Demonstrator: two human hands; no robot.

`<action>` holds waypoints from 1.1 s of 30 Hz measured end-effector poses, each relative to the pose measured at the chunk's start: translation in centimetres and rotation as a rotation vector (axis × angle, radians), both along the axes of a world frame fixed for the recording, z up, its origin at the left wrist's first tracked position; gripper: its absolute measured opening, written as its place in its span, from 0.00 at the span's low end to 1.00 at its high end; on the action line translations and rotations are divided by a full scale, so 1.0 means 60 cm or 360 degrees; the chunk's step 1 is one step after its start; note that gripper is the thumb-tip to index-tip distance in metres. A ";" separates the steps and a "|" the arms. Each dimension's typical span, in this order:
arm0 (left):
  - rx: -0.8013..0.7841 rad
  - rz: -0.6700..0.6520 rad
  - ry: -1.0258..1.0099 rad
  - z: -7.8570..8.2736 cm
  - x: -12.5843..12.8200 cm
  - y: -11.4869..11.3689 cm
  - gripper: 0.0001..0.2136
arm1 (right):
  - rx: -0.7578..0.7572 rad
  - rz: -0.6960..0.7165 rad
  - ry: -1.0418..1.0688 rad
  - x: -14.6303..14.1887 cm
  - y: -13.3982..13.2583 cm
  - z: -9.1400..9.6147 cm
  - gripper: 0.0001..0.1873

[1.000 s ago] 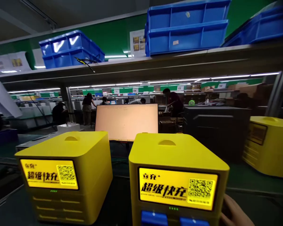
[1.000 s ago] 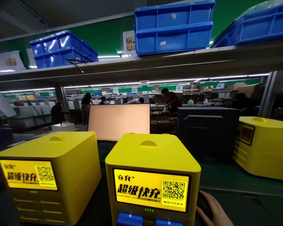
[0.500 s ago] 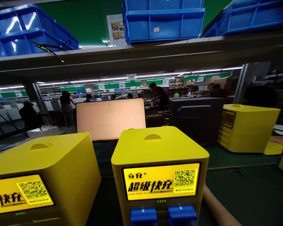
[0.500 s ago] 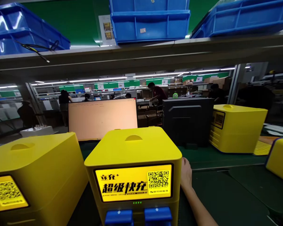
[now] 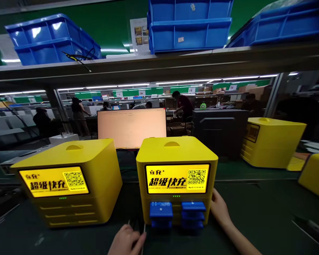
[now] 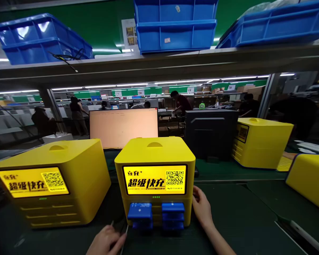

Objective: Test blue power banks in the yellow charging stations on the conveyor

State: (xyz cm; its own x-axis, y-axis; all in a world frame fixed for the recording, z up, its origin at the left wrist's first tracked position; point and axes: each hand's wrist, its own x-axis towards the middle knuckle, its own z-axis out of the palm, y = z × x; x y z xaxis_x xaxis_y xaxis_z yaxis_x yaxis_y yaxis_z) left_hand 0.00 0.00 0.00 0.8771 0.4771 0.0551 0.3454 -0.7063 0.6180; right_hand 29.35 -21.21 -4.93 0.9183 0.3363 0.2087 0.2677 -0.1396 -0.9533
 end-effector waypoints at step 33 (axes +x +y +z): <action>-0.1762 0.0419 -0.0320 0.080 0.075 -0.082 0.32 | 0.0030 0.0266 0.0384 -0.104 -0.066 -0.017 0.34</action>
